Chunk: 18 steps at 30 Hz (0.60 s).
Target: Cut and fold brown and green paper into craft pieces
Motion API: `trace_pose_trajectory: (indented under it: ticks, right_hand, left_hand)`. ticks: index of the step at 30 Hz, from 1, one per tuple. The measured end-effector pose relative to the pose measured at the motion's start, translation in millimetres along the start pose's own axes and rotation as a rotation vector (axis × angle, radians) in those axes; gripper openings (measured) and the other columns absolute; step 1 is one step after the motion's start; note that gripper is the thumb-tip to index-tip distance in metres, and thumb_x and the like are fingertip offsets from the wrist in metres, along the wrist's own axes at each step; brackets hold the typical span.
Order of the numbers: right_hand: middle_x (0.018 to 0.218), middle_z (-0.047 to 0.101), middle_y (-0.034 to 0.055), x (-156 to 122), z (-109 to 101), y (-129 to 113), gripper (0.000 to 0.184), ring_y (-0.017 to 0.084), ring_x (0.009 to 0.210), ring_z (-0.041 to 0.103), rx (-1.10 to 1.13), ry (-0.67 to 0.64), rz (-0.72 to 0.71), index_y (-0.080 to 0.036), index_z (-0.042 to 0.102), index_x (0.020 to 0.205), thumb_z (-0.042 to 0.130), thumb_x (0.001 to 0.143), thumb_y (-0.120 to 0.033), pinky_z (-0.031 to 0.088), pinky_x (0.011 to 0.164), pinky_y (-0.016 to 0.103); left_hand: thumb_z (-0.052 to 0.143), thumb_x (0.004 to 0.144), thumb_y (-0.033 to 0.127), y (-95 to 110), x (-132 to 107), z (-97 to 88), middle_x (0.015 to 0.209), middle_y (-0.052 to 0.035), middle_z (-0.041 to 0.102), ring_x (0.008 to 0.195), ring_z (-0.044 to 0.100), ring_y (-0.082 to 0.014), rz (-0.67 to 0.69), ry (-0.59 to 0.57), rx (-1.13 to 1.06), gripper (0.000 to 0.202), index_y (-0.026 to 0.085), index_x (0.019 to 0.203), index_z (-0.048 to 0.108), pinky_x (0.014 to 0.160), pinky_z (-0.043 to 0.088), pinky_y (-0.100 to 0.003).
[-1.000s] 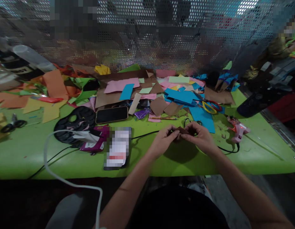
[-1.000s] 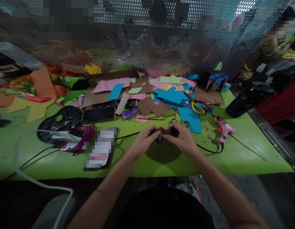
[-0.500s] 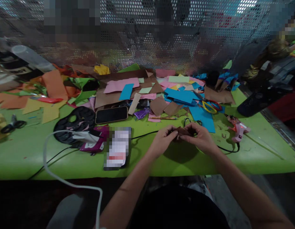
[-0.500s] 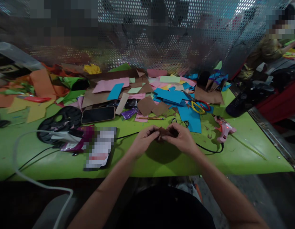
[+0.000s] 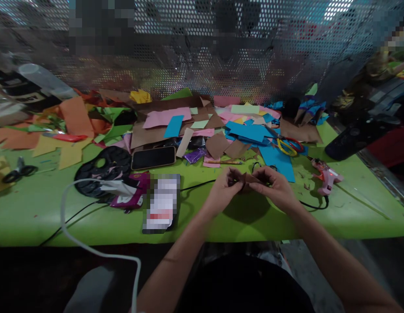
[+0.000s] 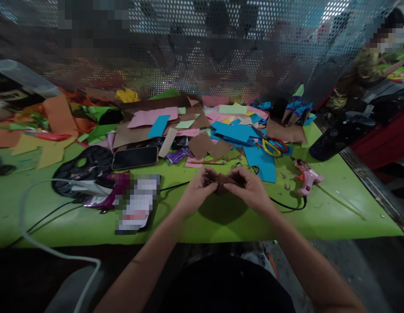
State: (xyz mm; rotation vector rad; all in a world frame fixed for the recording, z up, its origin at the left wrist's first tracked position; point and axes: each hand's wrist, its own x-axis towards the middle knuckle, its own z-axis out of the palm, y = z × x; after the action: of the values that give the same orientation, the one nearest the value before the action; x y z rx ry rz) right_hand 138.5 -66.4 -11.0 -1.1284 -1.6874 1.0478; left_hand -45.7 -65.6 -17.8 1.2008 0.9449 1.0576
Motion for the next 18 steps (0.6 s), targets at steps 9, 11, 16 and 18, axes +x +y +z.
trace_pose_trajectory:
  ticks: [9, 11, 16, 18]
  right_hand:
    - [0.082, 0.064, 0.0007, -0.3, 1.4, -0.1, 0.022, 0.017, 0.075, 0.058, -0.051, 0.143, -0.023, -0.022, 0.060, 0.093, 0.072, 0.078, -0.033, 0.044, 0.065, 0.027]
    - [0.082, 0.064, 0.0011, -0.5, 1.6, -0.1, 0.022, 0.017, 0.074, 0.058, -0.085, 0.153, -0.046, -0.022, 0.060, 0.094, 0.071, 0.079, -0.033, 0.044, 0.065, 0.028]
    - [0.079, 0.062, 0.0003, -1.2, 3.3, 0.8, 0.019, 0.015, 0.068, 0.055, -0.187, 0.163, -0.102, -0.022, 0.062, 0.095, 0.069, 0.079, -0.029, 0.043, 0.061, 0.027]
    - [0.077, 0.062, 0.0001, -1.2, 4.3, 0.8, 0.018, 0.014, 0.067, 0.055, -0.201, 0.159, -0.110, -0.022, 0.062, 0.095, 0.069, 0.080, -0.029, 0.044, 0.061, 0.027]
  left_hand:
    - [0.059, 0.088, 0.025, 2.9, -4.3, -1.1, 0.090, -0.0033, 0.057, 0.088, 0.054, -0.0169, 0.341, 0.132, 0.477, 0.006, 0.020, 0.085, 0.057, 0.076, 0.043, -0.029]
    - [0.058, 0.089, 0.027, 3.3, -4.0, -0.1, 0.088, -0.0033, 0.057, 0.086, 0.054, -0.0169, 0.335, 0.107, 0.536, 0.008, 0.020, 0.085, 0.060, 0.074, 0.043, -0.029]
    - [0.059, 0.087, 0.030, 1.3, -1.8, 3.7, 0.079, -0.0003, 0.051, 0.074, 0.050, -0.0143, 0.283, 0.094, 0.526, 0.018, 0.018, 0.074, 0.057, 0.066, 0.040, -0.027]
    - [0.060, 0.086, 0.030, 0.3, -1.0, 4.5, 0.075, 0.0006, 0.049, 0.073, 0.050, -0.0141, 0.273, 0.088, 0.505, 0.022, 0.018, 0.069, 0.055, 0.065, 0.039, -0.027]
